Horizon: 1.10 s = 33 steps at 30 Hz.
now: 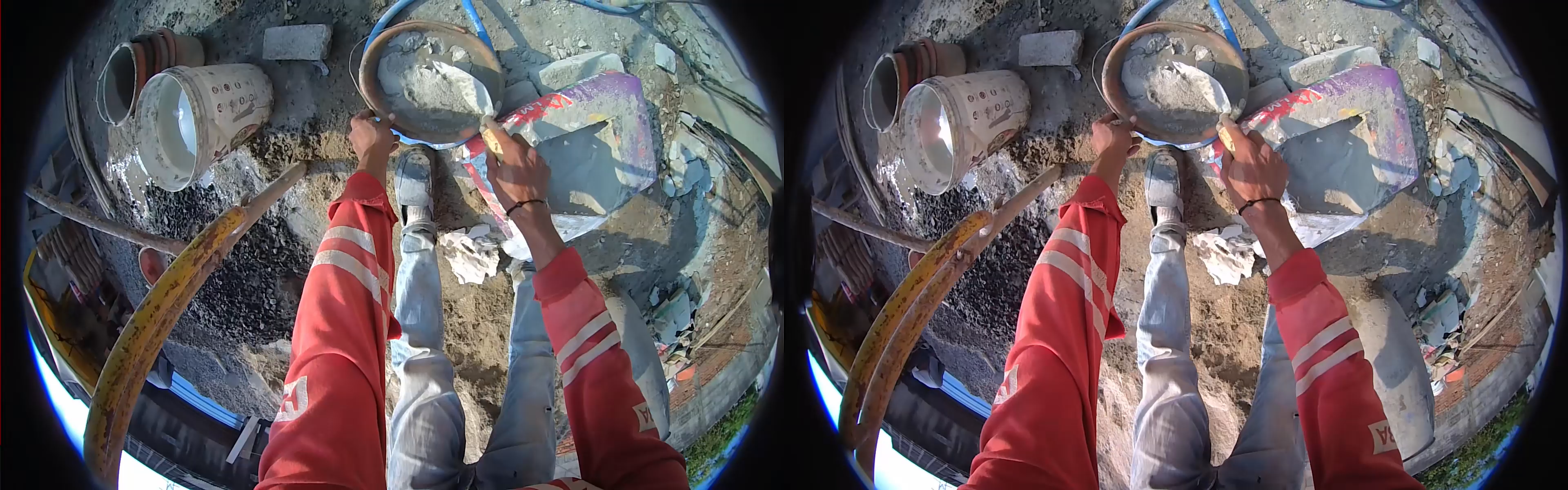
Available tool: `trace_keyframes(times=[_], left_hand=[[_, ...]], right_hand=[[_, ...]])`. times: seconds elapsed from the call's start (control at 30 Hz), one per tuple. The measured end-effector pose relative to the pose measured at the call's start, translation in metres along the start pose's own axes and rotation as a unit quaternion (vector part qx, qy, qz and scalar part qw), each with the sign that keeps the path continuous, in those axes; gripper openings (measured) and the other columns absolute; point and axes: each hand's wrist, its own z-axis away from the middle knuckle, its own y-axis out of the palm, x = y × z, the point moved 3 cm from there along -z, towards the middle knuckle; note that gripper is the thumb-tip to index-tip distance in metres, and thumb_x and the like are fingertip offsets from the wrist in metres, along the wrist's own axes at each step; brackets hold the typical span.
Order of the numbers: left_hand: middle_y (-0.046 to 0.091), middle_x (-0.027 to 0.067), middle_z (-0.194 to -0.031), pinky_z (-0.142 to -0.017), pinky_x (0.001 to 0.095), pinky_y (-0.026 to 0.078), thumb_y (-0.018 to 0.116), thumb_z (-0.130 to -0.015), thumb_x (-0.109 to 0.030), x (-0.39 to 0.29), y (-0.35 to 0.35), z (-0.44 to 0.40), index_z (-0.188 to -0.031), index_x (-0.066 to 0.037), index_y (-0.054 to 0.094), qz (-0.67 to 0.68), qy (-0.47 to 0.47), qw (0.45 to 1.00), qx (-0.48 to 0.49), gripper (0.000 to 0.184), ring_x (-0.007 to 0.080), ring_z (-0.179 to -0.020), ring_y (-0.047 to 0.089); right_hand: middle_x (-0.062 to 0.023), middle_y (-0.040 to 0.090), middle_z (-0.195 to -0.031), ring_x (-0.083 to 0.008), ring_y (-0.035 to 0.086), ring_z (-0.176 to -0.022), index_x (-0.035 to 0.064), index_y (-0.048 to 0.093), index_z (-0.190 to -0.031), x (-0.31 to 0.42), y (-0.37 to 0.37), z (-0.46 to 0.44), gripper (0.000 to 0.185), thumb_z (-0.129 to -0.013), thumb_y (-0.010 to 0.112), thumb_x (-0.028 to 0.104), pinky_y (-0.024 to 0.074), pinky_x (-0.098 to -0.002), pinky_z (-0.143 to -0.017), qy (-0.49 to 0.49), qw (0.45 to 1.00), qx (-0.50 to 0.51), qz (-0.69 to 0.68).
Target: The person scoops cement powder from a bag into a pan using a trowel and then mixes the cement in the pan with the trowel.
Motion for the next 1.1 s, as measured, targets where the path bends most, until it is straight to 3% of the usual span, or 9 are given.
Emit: trace_keyframes(times=[0.1, 0.27, 0.33, 0.47, 0.57, 0.63, 0.73, 0.8, 1.1], left_hand=[[0.07, 0.013, -0.088, -0.049, 0.0336, 0.056, 0.076, -0.082, -0.013, 0.003, 0.0, -0.002, -0.121, -0.006, 0.057, -0.008, -0.002, 1.0, 0.013, 0.044, 0.0218, -0.065, 0.069], [0.069, 0.0142, -0.088, -0.047, 0.0328, 0.056, 0.075, -0.082, -0.013, 0.005, 0.002, -0.01, -0.12, -0.004, 0.056, 0.01, 0.008, 0.999, 0.052, 0.044, 0.0215, -0.062, 0.069], [0.068, 0.0153, -0.088, -0.046, 0.0328, 0.056, 0.075, -0.082, -0.014, 0.009, 0.005, -0.013, -0.121, -0.003, 0.056, 0.006, 0.008, 0.998, 0.066, 0.045, 0.0213, -0.061, 0.068], [0.068, 0.0151, -0.093, -0.048, 0.0309, 0.055, 0.073, -0.084, -0.012, 0.01, 0.004, -0.018, -0.128, -0.002, 0.051, 0.016, 0.009, 0.996, 0.083, 0.05, 0.0211, -0.063, 0.068], [0.068, 0.0128, -0.092, -0.051, 0.0312, 0.055, 0.071, -0.086, -0.012, 0.006, 0.005, -0.013, -0.127, -0.003, 0.053, 0.016, 0.005, 0.995, 0.1, 0.046, 0.0214, -0.062, 0.067], [0.067, 0.0046, -0.089, -0.054, 0.0299, 0.052, 0.068, -0.089, -0.017, 0.001, 0.005, -0.005, -0.1, -0.009, 0.061, -0.024, 0.002, 0.997, 0.072, 0.015, 0.0196, -0.068, 0.067], [0.067, 0.0043, -0.091, -0.055, 0.0298, 0.052, 0.067, -0.091, -0.018, 0.0, 0.004, -0.005, -0.106, -0.01, 0.062, -0.021, -0.008, 0.996, 0.088, 0.017, 0.0205, -0.071, 0.068], [0.066, 0.0037, -0.092, -0.057, 0.0294, 0.052, 0.066, -0.091, -0.019, 0.0, 0.006, -0.005, -0.109, -0.012, 0.062, -0.029, -0.013, 0.996, 0.087, 0.02, 0.0209, -0.073, 0.068], [0.067, 0.0067, -0.087, -0.051, 0.0307, 0.05, 0.066, -0.09, -0.013, -0.006, 0.009, 0.003, -0.11, -0.009, 0.062, -0.026, -0.016, 0.998, 0.052, 0.02, 0.0211, -0.067, 0.066]], right_hand=[[-0.0096, 0.063, -0.1, -0.0348, 0.064, -0.087, 0.0322, 0.055, -0.13, -0.012, -0.017, 0.012, 0.052, -0.081, 0.067, 0.018, 0.0536, -0.0445, -0.075, 0.001, 0.998, -0.023, -0.051], [-0.0151, 0.066, -0.104, -0.0372, 0.065, -0.09, 0.0177, 0.055, -0.128, -0.103, -0.018, 0.079, 0.046, -0.084, 0.065, 0.018, 0.0533, -0.045, -0.077, -0.01, 0.988, -0.103, -0.115], [-0.0171, 0.066, -0.106, -0.0397, 0.064, -0.093, 0.0112, 0.054, -0.126, -0.149, -0.02, 0.11, 0.043, -0.085, 0.064, 0.019, 0.0528, -0.0456, -0.078, 0.062, 0.987, -0.098, -0.112], [-0.0184, 0.067, -0.103, -0.0409, 0.063, -0.094, 0.0131, 0.052, -0.127, -0.255, 0.008, 0.147, 0.044, -0.087, 0.065, 0.025, 0.0525, -0.0457, -0.076, 0.218, 0.972, -0.073, -0.057], [-0.0189, 0.067, -0.102, -0.0411, 0.063, -0.095, 0.0144, 0.053, -0.128, -0.291, 0.031, 0.124, 0.045, -0.087, 0.065, 0.027, 0.0521, -0.0454, -0.078, 0.232, 0.964, -0.096, -0.084], [-0.0189, 0.067, -0.104, -0.0411, 0.063, -0.095, 0.0147, 0.054, -0.129, -0.307, 0.061, 0.097, 0.045, -0.088, 0.064, 0.03, 0.0516, -0.0453, -0.079, 0.14, 0.98, -0.108, -0.094], [-0.0184, 0.067, -0.106, -0.041, 0.063, -0.094, 0.0142, 0.055, -0.129, -0.286, 0.076, 0.076, 0.046, -0.087, 0.065, 0.03, 0.0511, -0.0454, -0.08, 0.11, 0.984, -0.096, -0.103], [-0.0186, 0.067, -0.105, -0.0409, 0.064, -0.093, 0.0121, 0.057, -0.127, -0.284, 0.075, 0.082, 0.046, -0.086, 0.067, 0.029, 0.051, -0.0449, -0.081, 0.138, 0.967, -0.066, -0.205], [-0.0195, 0.069, -0.094, -0.0379, 0.066, -0.086, 0.0097, 0.059, -0.124, -0.282, 0.055, 0.121, 0.041, -0.087, 0.067, 0.026, 0.0533, -0.0412, -0.072, 0.101, 0.969, 0.027, -0.222]])
